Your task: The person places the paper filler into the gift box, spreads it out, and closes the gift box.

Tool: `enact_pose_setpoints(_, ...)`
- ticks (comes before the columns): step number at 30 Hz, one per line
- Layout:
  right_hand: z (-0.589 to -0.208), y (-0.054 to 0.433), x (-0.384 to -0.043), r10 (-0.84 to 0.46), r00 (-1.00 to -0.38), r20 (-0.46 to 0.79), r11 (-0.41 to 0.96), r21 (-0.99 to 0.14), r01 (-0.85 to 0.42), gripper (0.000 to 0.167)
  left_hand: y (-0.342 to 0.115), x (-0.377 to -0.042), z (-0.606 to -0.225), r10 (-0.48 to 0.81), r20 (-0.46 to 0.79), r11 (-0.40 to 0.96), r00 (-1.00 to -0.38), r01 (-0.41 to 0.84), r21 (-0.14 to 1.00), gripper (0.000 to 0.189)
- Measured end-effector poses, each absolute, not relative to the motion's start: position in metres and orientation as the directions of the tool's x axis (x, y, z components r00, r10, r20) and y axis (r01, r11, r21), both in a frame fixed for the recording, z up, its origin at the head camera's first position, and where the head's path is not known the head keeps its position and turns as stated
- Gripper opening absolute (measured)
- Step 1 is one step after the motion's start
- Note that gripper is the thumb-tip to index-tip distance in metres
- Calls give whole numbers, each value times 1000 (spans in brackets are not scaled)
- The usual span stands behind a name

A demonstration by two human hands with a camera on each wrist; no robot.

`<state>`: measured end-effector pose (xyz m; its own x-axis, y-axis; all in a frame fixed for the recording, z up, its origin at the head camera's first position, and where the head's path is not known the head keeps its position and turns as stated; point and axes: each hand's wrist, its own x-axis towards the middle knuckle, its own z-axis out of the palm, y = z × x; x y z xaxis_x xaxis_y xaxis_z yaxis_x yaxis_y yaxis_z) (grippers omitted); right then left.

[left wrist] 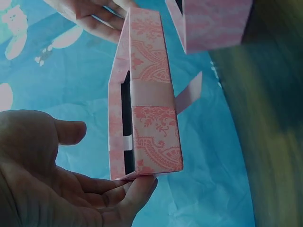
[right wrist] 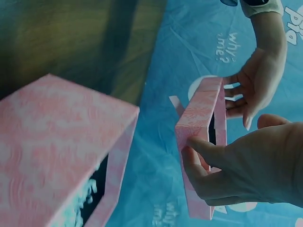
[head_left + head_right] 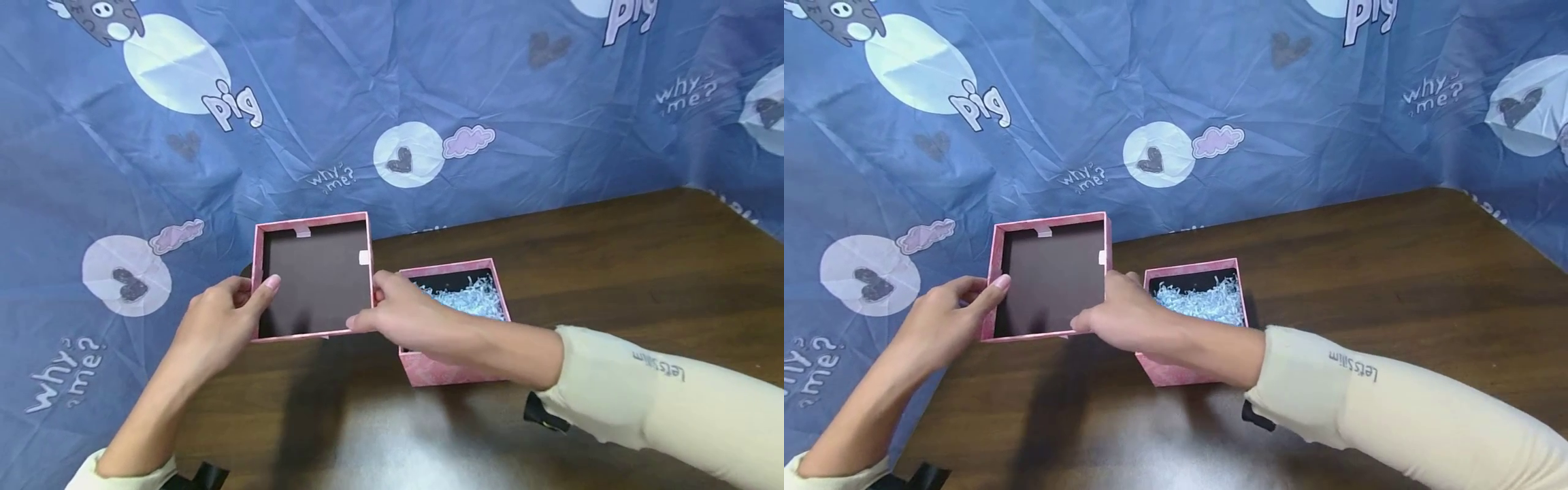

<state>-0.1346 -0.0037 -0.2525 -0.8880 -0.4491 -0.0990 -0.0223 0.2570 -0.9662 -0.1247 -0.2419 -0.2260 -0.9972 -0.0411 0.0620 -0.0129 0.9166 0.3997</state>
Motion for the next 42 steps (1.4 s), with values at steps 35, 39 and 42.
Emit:
enact_pose_setpoints(35, -244, 132, -130, -406, -910, -81, 367, -927, -81, 47, -131, -144, -239, 145, 22, 757, -989, 126, 641, 54)
enact_pose_setpoints(39, -246, 137, -130, -395, -914, -89, 379, -923, -74, 46, -128, -145, -240, 156, 18, 744, -988, 129, 656, 52)
enact_pose_setpoints(42, -246, 138, -130, -390, -916, -91, 383, -921, -71, 46, -127, -145, -241, 155, 14, 736, -988, 125, 665, 50)
